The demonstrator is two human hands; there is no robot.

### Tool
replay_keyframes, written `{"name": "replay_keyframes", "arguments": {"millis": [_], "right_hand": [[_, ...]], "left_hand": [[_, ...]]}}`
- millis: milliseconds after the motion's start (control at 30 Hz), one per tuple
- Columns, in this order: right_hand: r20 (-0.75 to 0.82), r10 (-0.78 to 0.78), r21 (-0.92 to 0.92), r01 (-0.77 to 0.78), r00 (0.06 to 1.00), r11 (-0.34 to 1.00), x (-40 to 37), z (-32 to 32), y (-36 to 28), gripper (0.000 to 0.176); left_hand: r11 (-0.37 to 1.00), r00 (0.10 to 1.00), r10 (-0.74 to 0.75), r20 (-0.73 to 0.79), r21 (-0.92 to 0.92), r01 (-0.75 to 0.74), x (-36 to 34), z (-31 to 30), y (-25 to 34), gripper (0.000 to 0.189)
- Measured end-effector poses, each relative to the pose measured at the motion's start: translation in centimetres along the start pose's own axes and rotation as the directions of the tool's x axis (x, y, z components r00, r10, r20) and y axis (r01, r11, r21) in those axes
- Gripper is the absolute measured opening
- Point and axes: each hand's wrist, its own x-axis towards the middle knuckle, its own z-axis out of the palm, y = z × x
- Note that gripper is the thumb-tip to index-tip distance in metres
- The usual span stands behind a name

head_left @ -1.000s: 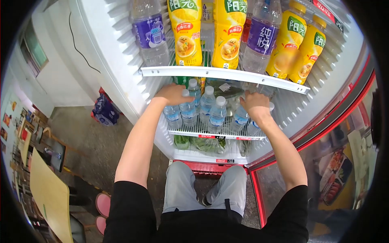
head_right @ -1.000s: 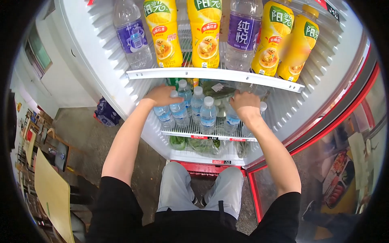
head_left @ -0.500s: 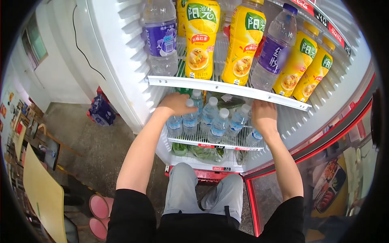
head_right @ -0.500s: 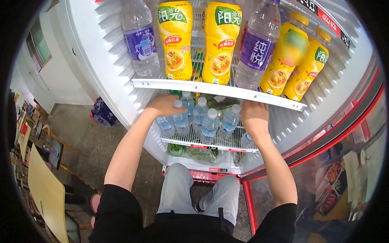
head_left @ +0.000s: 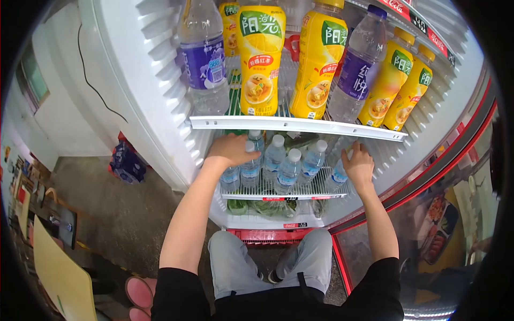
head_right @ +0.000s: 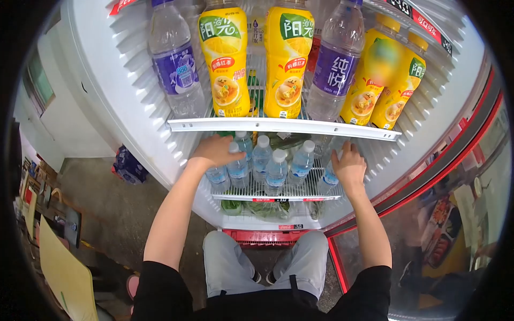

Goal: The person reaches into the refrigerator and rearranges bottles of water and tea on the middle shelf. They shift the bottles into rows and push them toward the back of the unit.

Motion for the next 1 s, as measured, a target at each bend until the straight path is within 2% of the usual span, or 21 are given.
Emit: {"name": "replay_keyframes", "arguments": {"millis": [100,267,400,467,567,667,767,867,900,967,1000], "right_hand": [[-0.017,0.015,0.0,-0.015,1.0,1.0,0.1,1.4,0.4,0.037],[-0.059,0.038,0.029,-0.036,0.998,0.999,1.3,2.9,0.3,0.039],[-0.018,0.054,-0.004,-0.054,0.998,0.999,2.4,4.1,0.7,0.044],[0.011,0.053,-0.031,-0.053,0.999,0.998,2.6,4.6,0.6,0.046],[0.014,-0.024,-0.001,0.024,1.0,1.0,2.8,3.2,0.0,0.046],[0.072,-0.035,-0.027,0.037,0.997,0.999,3.3,2.4,-0.2,0.043],[0.013,-0.035,-0.015,0.035,0.999,0.999,3.5,2.3,-0.5,0.04],[-0.147,-0.077,-0.048,0.071,0.986,0.996,3.6,1.7,-1.3,0.035],[-0.166,-0.134,-0.032,0.13,0.977,0.991,3.8,1.6,-1.6,0.035],[-0.206,-0.244,-0.009,0.247,0.948,0.969,4.3,1.2,-2.2,0.033],[-0.207,-0.285,0.063,0.304,0.936,0.951,4.2,0.6,-3.2,0.033]], "left_hand": [[1.0,0.998,0.021,-0.056,-0.005,-0.021,0.7,1.1,-0.6,0.076],[1.0,1.0,0.025,-0.007,0.002,-0.025,1.0,1.2,-1.1,0.084],[1.0,1.0,0.016,0.006,-0.001,-0.016,1.2,1.2,-1.1,0.086],[0.999,0.998,0.053,-0.043,0.002,-0.053,1.2,1.5,-1.2,0.082],[0.999,0.998,0.044,-0.053,-0.006,-0.045,0.9,1.1,-0.9,0.079],[0.999,0.997,0.034,-0.064,-0.002,-0.034,1.1,1.2,-1.0,0.077],[0.997,0.987,0.074,-0.144,-0.015,-0.077,0.8,1.6,-1.1,0.075],[0.993,0.97,0.115,-0.216,0.006,-0.117,0.3,1.0,-0.4,0.066],[0.992,0.963,0.127,-0.236,0.02,-0.126,0.3,0.4,0.0,0.062],[0.997,0.986,0.04,-0.161,-0.057,-0.05,-0.1,-2.3,1.9,0.052],[0.996,0.992,0.003,-0.123,-0.091,-0.014,-0.1,-3.2,2.5,0.048]]}}
